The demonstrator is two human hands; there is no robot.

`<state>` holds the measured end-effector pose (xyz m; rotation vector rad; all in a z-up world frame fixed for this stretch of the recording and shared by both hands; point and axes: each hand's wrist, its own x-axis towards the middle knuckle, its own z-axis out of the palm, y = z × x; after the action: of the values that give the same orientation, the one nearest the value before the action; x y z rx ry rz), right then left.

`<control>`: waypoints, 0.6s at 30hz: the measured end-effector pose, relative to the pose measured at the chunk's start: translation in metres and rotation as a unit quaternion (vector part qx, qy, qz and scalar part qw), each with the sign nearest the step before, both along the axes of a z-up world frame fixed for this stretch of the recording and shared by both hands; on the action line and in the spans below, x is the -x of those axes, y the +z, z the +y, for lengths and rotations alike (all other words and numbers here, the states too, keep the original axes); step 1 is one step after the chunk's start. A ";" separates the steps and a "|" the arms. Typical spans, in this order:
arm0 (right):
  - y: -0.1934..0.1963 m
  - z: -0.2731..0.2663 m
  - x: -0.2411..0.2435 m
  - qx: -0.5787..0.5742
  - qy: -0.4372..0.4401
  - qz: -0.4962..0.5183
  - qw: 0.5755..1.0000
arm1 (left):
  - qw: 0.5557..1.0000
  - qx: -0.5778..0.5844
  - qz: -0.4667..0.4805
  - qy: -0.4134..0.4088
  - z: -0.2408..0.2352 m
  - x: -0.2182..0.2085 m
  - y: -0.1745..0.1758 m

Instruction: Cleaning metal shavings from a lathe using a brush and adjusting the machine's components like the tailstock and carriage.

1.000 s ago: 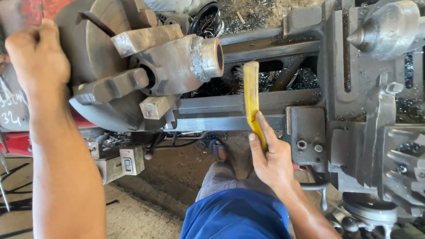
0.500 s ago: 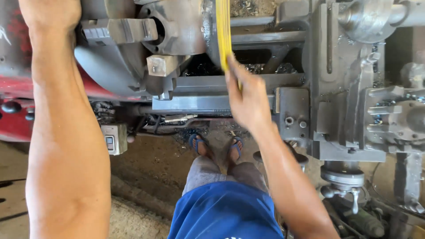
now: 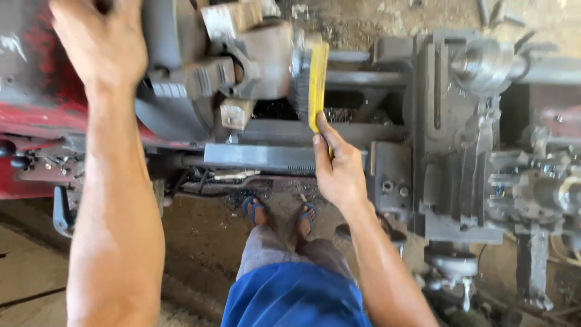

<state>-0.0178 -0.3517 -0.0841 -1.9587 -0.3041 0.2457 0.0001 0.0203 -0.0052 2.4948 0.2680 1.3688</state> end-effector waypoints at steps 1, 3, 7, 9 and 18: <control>0.012 0.007 -0.023 0.000 0.003 -0.003 1.000 | 1.000 0.000 -0.003 0.003 0.003 0.002 -0.006; 0.034 0.019 -0.065 -0.011 0.055 -0.136 0.989 | 0.989 0.116 0.070 0.061 0.007 0.012 -0.020; 0.056 0.030 -0.078 0.001 0.045 -0.042 0.998 | 0.985 0.152 0.061 0.055 -0.015 0.028 -0.017; 0.033 0.019 -0.048 0.040 0.070 -0.183 0.980 | 0.991 0.117 0.039 0.060 -0.020 0.033 -0.018; 0.057 0.042 -0.099 0.021 0.016 -0.040 0.999 | 0.984 0.170 -0.012 0.056 -0.049 0.054 -0.024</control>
<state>0.0812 -0.3101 -0.0268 -2.0106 -0.3851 0.1948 -0.0540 -0.0282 -0.0290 2.2079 0.5920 1.2698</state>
